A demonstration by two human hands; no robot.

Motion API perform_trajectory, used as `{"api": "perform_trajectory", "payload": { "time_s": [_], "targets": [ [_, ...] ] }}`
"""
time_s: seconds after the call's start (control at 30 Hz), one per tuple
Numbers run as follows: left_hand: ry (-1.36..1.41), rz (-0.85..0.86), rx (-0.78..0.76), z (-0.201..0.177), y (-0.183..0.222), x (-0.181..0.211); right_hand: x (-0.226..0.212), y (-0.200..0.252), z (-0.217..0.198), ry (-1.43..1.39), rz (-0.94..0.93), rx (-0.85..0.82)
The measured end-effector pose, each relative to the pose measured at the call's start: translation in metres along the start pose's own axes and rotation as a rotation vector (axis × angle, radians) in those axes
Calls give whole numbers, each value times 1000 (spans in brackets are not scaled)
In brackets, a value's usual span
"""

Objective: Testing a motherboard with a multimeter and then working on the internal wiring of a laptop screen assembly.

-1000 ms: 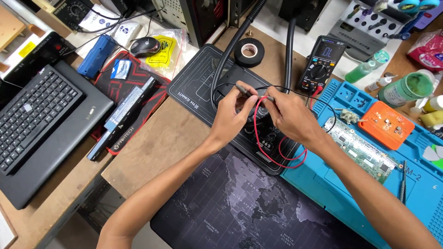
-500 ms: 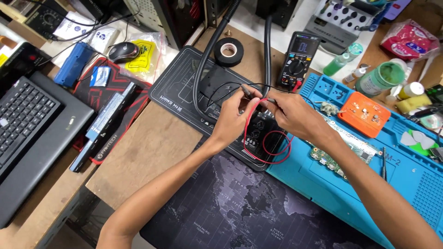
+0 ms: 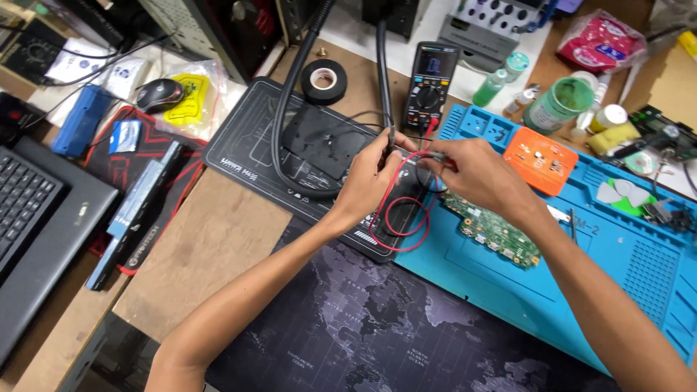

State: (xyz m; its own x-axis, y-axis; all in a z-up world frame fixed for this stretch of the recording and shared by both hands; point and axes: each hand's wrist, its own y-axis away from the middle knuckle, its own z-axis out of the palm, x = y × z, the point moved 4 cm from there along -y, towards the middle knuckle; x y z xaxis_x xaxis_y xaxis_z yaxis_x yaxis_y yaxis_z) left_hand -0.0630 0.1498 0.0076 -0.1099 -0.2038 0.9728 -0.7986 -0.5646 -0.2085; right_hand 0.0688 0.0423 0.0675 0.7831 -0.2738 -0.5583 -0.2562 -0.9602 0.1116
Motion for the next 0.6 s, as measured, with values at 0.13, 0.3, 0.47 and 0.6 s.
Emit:
{"api": "perform_trajectory", "payload": {
  "time_s": [0.13,0.3,0.47,0.6],
  "targets": [
    [-72,-49,-29,16,-15,-5,36,11,-2,35,73,36],
    [-131,-61,-117,41,-24,-7,57,26,-14,-5,150,150],
    [-290,-68,-247,56,-20,-7,67,41,-24,4,274,168],
    [-637,-86,-374,65,-17,-9,84,45,-12,91,323,71]
  ]
}}
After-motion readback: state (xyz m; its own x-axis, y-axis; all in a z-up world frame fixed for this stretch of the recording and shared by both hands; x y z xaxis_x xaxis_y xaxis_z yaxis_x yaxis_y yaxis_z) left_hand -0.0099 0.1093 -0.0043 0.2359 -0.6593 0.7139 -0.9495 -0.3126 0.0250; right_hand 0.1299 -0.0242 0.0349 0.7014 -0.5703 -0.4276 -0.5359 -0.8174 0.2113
